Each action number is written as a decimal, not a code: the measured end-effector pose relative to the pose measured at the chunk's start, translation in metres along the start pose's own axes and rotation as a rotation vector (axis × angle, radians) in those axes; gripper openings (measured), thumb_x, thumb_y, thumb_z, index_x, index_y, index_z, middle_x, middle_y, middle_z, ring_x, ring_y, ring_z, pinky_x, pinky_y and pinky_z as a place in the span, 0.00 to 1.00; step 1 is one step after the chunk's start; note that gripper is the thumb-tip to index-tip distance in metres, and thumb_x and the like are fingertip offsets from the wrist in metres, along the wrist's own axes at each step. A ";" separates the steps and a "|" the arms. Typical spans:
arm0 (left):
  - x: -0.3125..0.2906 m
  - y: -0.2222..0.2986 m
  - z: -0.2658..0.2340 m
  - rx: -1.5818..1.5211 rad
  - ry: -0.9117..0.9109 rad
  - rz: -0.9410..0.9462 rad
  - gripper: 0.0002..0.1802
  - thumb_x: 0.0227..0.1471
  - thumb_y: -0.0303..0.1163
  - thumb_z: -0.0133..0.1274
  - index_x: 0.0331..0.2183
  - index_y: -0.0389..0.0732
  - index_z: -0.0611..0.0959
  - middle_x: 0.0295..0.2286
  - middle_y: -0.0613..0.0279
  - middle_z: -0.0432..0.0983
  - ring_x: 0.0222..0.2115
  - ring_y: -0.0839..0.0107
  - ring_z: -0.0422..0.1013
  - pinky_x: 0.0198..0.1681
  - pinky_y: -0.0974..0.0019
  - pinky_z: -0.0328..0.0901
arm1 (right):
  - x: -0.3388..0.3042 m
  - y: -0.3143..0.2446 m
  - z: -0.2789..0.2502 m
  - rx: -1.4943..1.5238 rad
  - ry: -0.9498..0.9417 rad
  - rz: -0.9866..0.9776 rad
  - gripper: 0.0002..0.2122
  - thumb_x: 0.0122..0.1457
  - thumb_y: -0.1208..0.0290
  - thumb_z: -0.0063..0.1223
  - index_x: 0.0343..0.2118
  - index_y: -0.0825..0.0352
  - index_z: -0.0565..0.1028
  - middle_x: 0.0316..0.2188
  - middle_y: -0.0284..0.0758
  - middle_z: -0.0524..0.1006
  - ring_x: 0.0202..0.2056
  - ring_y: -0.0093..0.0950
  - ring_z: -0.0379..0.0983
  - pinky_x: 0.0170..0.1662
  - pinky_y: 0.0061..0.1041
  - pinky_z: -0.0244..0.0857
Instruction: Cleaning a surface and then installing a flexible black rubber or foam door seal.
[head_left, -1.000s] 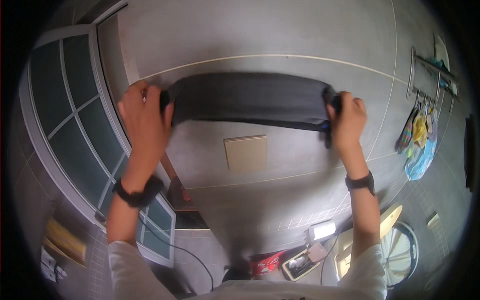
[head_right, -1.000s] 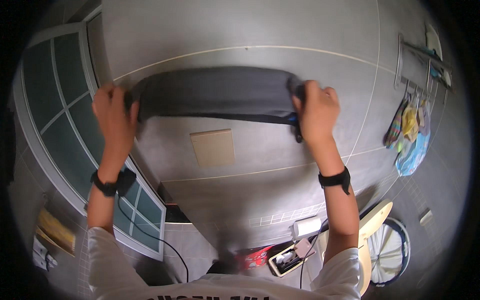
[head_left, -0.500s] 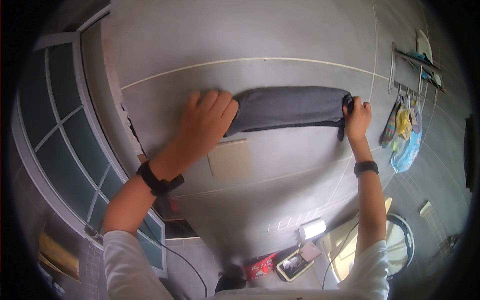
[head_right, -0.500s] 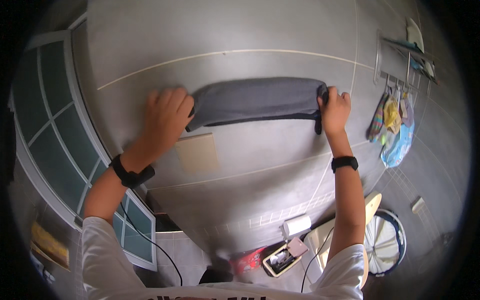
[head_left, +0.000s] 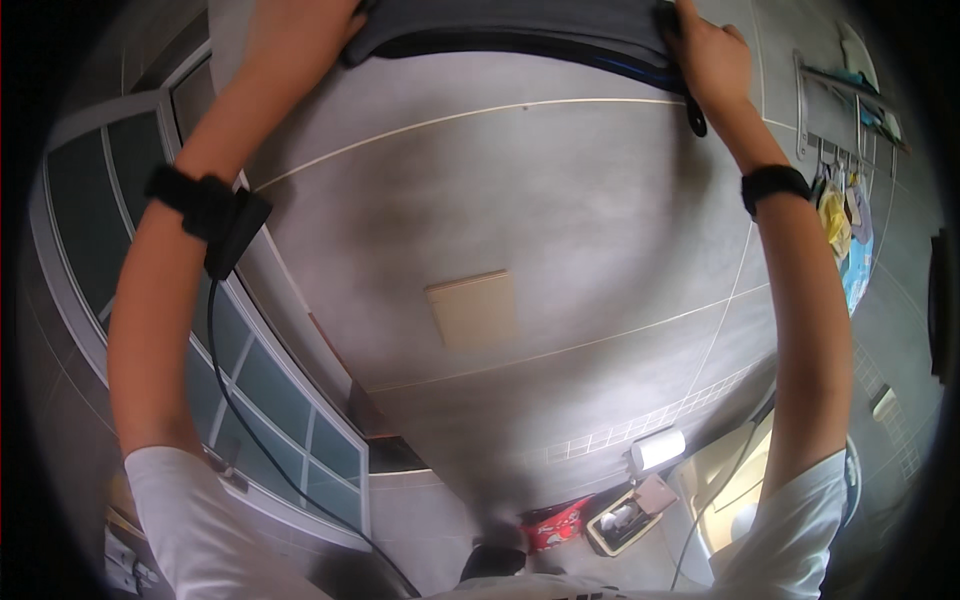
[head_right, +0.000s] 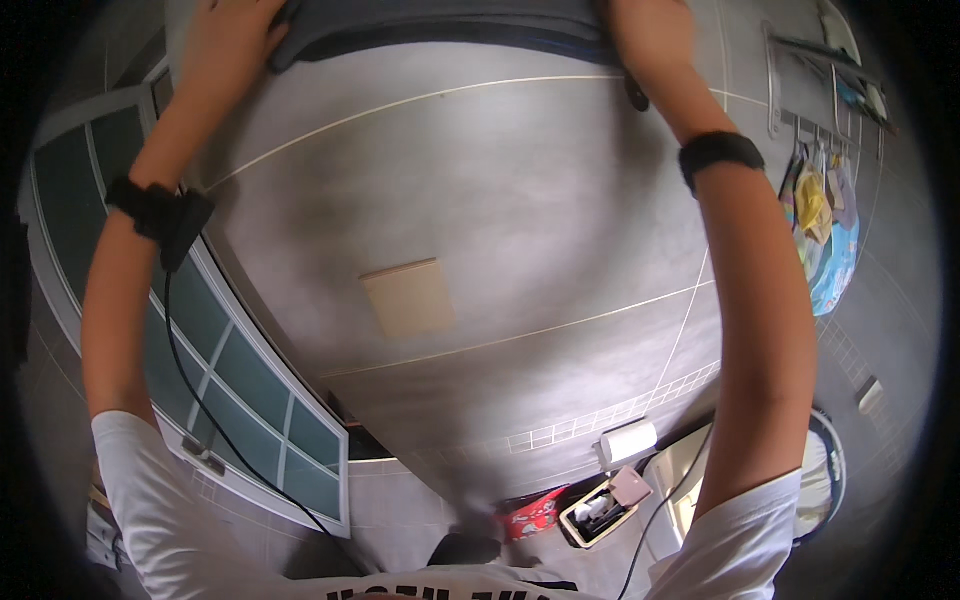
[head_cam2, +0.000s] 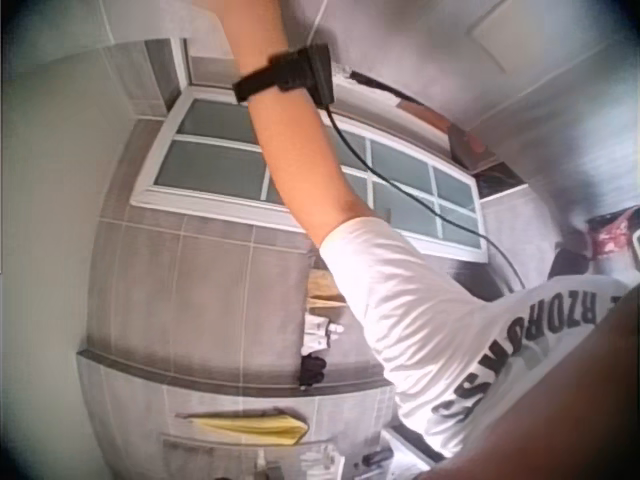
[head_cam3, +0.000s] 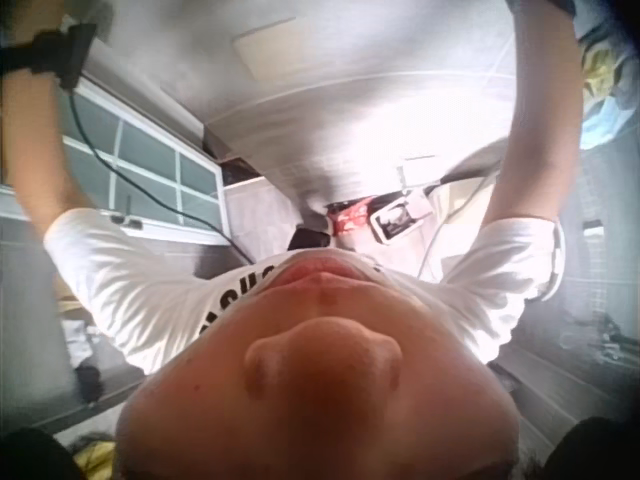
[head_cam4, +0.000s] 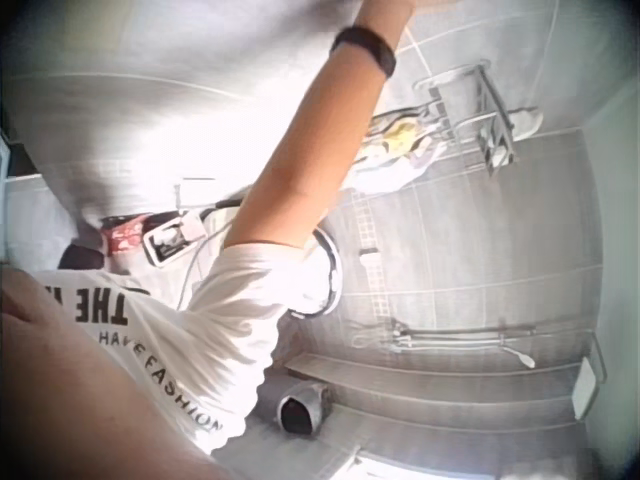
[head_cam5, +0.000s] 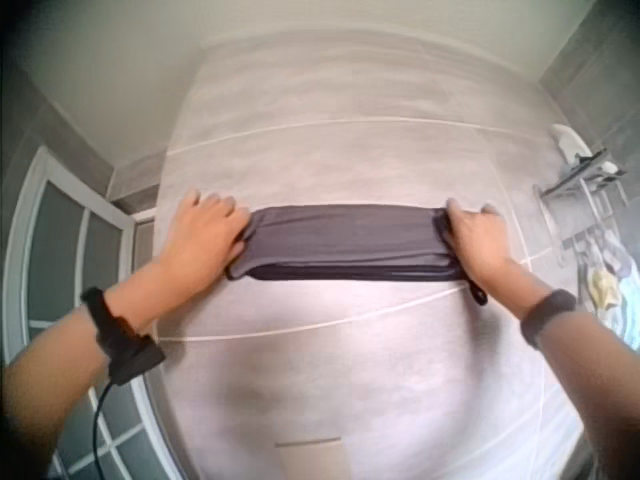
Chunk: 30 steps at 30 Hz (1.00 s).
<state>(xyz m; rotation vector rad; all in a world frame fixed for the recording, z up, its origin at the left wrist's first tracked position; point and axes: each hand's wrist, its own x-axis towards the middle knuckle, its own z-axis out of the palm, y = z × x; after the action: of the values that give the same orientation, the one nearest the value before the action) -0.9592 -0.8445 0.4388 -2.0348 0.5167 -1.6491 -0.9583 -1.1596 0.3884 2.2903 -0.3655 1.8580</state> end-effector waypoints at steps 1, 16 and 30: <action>-0.007 -0.014 0.026 0.041 0.431 0.211 0.15 0.39 0.28 0.52 0.34 0.40 0.71 0.32 0.59 0.70 0.34 0.62 0.66 0.37 0.61 0.54 | 0.000 0.004 0.012 0.018 0.218 -0.073 0.07 0.48 0.68 0.46 0.29 0.65 0.66 0.18 0.39 0.72 0.21 0.38 0.68 0.33 0.33 0.60; -0.077 0.077 0.051 -0.278 0.264 0.477 0.14 0.33 0.27 0.55 0.28 0.44 0.71 0.26 0.64 0.67 0.30 0.68 0.65 0.34 0.64 0.54 | -0.193 0.073 0.079 0.227 0.094 -0.050 0.13 0.44 0.66 0.55 0.30 0.62 0.63 0.15 0.34 0.70 0.19 0.35 0.64 0.26 0.29 0.58; -0.113 0.286 0.066 -0.614 0.163 1.205 0.05 0.35 0.29 0.48 0.22 0.47 0.70 0.21 0.69 0.64 0.28 0.73 0.62 0.34 0.67 0.54 | -0.560 0.039 0.110 0.042 -0.670 0.599 0.15 0.46 0.61 0.53 0.32 0.63 0.62 0.15 0.36 0.73 0.17 0.32 0.71 0.32 0.30 0.61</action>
<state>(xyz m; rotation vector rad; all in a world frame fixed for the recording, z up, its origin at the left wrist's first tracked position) -0.9176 -1.0073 0.1733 -1.3107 1.9912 -0.9032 -0.9749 -1.1817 -0.1826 3.0136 -1.2179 1.1901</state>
